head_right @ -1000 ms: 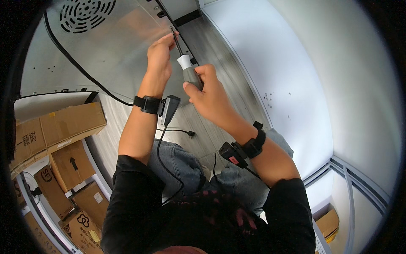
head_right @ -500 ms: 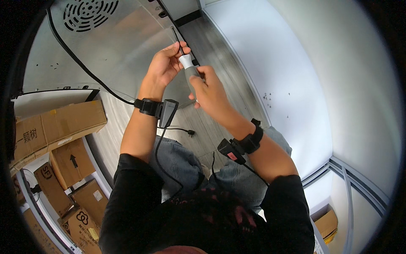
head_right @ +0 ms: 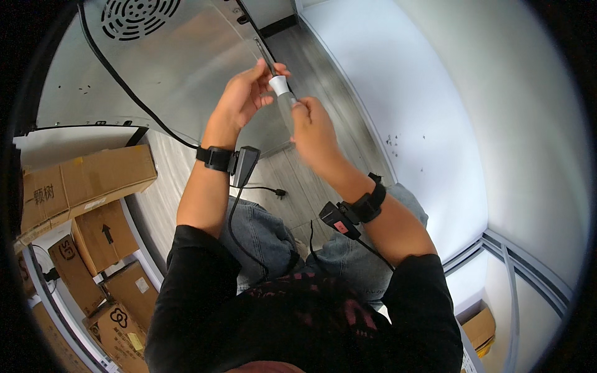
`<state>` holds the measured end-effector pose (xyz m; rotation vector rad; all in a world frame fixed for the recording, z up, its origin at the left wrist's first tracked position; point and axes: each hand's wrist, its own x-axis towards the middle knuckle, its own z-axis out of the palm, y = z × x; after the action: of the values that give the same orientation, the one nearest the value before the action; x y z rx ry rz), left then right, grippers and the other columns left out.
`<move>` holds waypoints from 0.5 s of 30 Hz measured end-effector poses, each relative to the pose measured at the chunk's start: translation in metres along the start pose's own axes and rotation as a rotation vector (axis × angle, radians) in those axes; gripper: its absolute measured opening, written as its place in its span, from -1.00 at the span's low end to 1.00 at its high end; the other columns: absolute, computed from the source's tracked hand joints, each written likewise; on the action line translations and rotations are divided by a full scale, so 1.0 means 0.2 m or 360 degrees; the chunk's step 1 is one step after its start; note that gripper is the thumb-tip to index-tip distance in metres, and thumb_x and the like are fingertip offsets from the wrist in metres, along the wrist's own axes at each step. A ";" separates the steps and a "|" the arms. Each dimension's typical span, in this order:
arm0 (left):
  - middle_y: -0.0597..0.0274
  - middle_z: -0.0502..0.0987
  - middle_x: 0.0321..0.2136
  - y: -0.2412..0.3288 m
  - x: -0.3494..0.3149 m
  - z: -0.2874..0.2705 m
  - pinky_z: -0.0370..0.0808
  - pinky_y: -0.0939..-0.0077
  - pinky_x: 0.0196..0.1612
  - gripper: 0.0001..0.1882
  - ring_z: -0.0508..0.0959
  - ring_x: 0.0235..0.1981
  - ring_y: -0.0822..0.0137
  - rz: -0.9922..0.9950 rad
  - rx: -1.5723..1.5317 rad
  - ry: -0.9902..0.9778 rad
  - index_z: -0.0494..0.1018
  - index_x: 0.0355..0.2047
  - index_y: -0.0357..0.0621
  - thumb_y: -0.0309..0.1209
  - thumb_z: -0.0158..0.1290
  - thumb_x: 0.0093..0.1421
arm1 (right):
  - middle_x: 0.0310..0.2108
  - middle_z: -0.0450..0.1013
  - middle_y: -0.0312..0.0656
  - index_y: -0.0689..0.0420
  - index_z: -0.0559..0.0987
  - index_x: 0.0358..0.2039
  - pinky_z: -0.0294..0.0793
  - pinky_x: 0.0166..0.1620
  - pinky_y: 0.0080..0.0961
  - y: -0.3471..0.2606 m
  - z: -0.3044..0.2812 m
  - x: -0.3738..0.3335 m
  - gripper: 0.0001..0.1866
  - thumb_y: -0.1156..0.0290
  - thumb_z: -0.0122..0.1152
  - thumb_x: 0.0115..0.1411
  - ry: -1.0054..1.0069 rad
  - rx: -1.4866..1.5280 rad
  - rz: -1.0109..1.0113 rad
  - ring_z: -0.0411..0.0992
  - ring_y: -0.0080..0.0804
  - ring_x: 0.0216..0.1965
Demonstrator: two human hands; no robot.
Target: The person uses a screwdriver to tighten screws on the back panel of a white electronic device. They repeatedly insert screws and turn the screwdriver to secure the panel in place.
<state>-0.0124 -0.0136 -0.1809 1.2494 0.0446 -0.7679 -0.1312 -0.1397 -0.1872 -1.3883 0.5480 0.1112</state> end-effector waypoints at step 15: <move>0.48 0.36 -0.62 -0.12 -0.01 0.00 0.39 0.76 -0.47 -0.77 0.36 -0.57 0.63 0.0092 0.0107 0.0105 0.40 -0.53 -0.04 -0.26 0.16 0.15 | -0.51 0.44 -0.09 0.28 0.40 -0.21 0.40 -0.44 -0.34 -0.03 -0.03 -0.06 -0.59 0.26 0.26 0.06 0.0123 -0.1081 -0.0876 0.45 -0.24 -0.54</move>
<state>-0.0267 -0.0151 -0.1996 1.3345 0.0365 -0.6824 -0.1409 -0.1442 -0.1764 -2.1675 0.1676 -0.2247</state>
